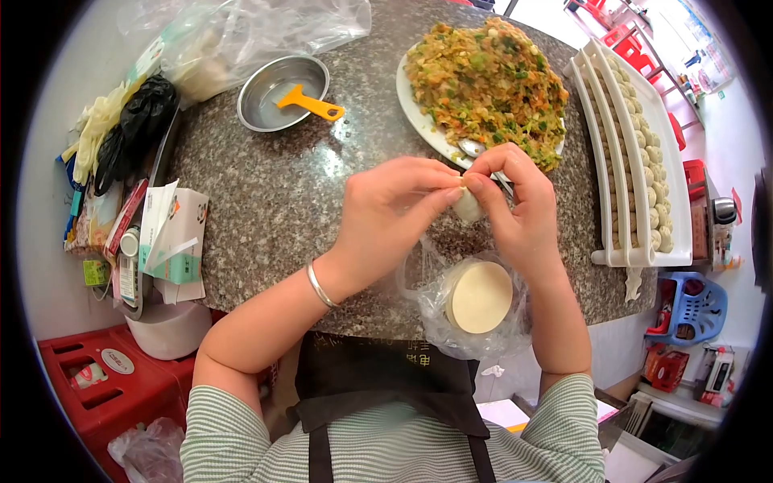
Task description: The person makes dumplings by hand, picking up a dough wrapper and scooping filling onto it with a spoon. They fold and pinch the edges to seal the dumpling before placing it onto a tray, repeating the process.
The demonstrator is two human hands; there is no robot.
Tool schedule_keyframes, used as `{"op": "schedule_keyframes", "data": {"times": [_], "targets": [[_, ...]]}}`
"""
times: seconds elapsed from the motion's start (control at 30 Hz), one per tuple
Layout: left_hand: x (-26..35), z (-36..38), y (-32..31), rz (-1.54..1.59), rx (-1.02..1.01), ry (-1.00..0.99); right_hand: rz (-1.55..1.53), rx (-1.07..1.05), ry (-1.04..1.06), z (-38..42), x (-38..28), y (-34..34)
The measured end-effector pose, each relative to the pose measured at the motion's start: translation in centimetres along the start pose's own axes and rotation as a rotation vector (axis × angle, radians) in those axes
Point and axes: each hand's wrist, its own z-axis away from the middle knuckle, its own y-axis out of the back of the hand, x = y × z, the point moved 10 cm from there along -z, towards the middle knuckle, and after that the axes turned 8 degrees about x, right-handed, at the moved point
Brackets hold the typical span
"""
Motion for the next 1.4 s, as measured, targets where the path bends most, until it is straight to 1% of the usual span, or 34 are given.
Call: {"op": "schedule_keyframes", "data": {"times": [0.03, 0.1, 0.13, 0.2, 0.23, 0.27, 0.3, 0.33, 0.37, 0.43, 0.47, 0.5, 0.53, 0.57, 0.63, 0.7, 0.77, 0.83, 0.87, 0.9, 0.93, 0.97, 1.0, 1.03, 1.1, 1.17, 1.23, 1.33, 1.4], "targets": [[0.2, 0.1, -0.1, 0.000, -0.002, 0.001, 0.005, 0.038, 0.035, 0.0, -0.3, 0.2], [-0.5, 0.2, 0.0, 0.053, 0.020, 0.122, 0.005, 0.034, 0.061, 0.0, -0.6, 0.1], [-0.7, 0.1, 0.1, 0.052, 0.022, 0.123, 0.004, 0.030, 0.090, -0.1, -0.9, 0.0], [-0.5, -0.1, 0.1, 0.052, -0.001, 0.057, 0.026, 0.023, 0.084, -0.1, -0.9, 0.0], [-0.3, -0.1, 0.0, 0.052, -0.002, 0.058, 0.050, 0.019, 0.077, 0.0, -0.8, 0.1], [-0.7, 0.0, -0.2, 0.125, 0.009, 0.145, 0.051, 0.021, 0.075, 0.1, -0.9, 0.0], [-1.2, 0.1, -0.4, 0.200, 0.019, 0.231, -0.033, 0.065, -0.038, 0.2, -0.1, 0.4], [-1.4, 0.1, -0.3, 0.201, 0.018, 0.232, -0.119, 0.107, -0.151, 0.3, 0.8, 0.6], [-1.7, 0.0, -0.3, 0.205, 0.005, 0.222, -0.119, 0.107, -0.151, 0.3, 0.9, 0.8], [-1.8, -0.1, -0.1, 0.208, -0.002, 0.212, -0.179, 0.009, -0.249, 0.4, 1.9, 0.1], [-1.2, -0.2, -0.1, 0.157, -0.018, 0.150, -0.180, 0.007, -0.249, 0.3, 1.7, 0.0], [-0.6, -0.2, -0.2, 0.106, -0.035, 0.088, -0.129, -0.011, -0.196, 0.1, 1.1, -0.1], [-0.6, -0.2, -0.3, 0.106, -0.036, 0.089, -0.079, -0.026, -0.144, 0.0, 0.6, -0.2], [-0.6, -0.1, -0.3, 0.122, -0.035, 0.092, -0.079, -0.025, -0.146, 0.0, 0.8, -0.1], [-0.4, 0.0, -0.5, 0.138, -0.039, 0.096, 0.018, -0.059, -0.003, 0.1, 0.2, -0.3], [-0.3, 0.0, -0.1, 0.116, 0.014, 0.090, -0.004, -0.036, -0.033, 0.2, 0.2, -0.4], [-0.8, 0.0, 0.2, 0.089, 0.020, 0.104, -0.026, -0.017, -0.061, 0.2, 0.4, -0.5], [-0.9, 0.0, 0.4, 0.062, 0.028, 0.118, -0.012, -0.023, 0.036, 0.1, -0.5, -0.6], [-1.1, 0.1, 0.1, 0.126, 0.020, 0.165, -0.012, -0.023, 0.036, 0.1, -0.4, -0.7], [-1.4, 0.2, -0.1, 0.190, 0.010, 0.211, -0.052, 0.022, 0.012, 0.2, -0.1, -0.4], [-1.5, 0.2, -0.2, 0.191, 0.008, 0.211, -0.090, 0.067, -0.012, 0.2, 0.2, 0.0], [-3.2, 0.6, -0.8, 0.402, -0.002, 0.393, -0.088, 0.069, -0.012, 0.2, 0.2, 0.0], [-4.4, 1.3, -1.6, 0.613, -0.010, 0.576, -0.130, 0.052, -0.083, 0.3, 0.7, -0.1], [-4.4, 1.2, -1.5, 0.615, -0.009, 0.576, -0.173, 0.034, -0.153, 0.5, 1.2, -0.4], [-4.5, 1.5, -2.0, 0.652, -0.090, 0.640, -0.184, 0.019, -0.168, 0.4, 1.5, -0.6], [-4.7, 1.5, -1.9, 0.624, -0.094, 0.621, -0.196, 0.007, -0.184, 0.3, 1.7, -0.7], [-4.6, 1.5, -1.9, 0.596, -0.101, 0.603, -0.114, 0.016, -0.080, 0.0, 0.8, -0.6], [-4.5, 1.4, -2.0, 0.603, -0.072, 0.595, -0.118, 0.044, -0.080, 0.1, 1.1, -0.6], [-4.1, 1.2, -1.5, 0.582, -0.025, 0.522, -0.095, 0.042, -0.045, 0.1, 0.5, -0.9]]}}
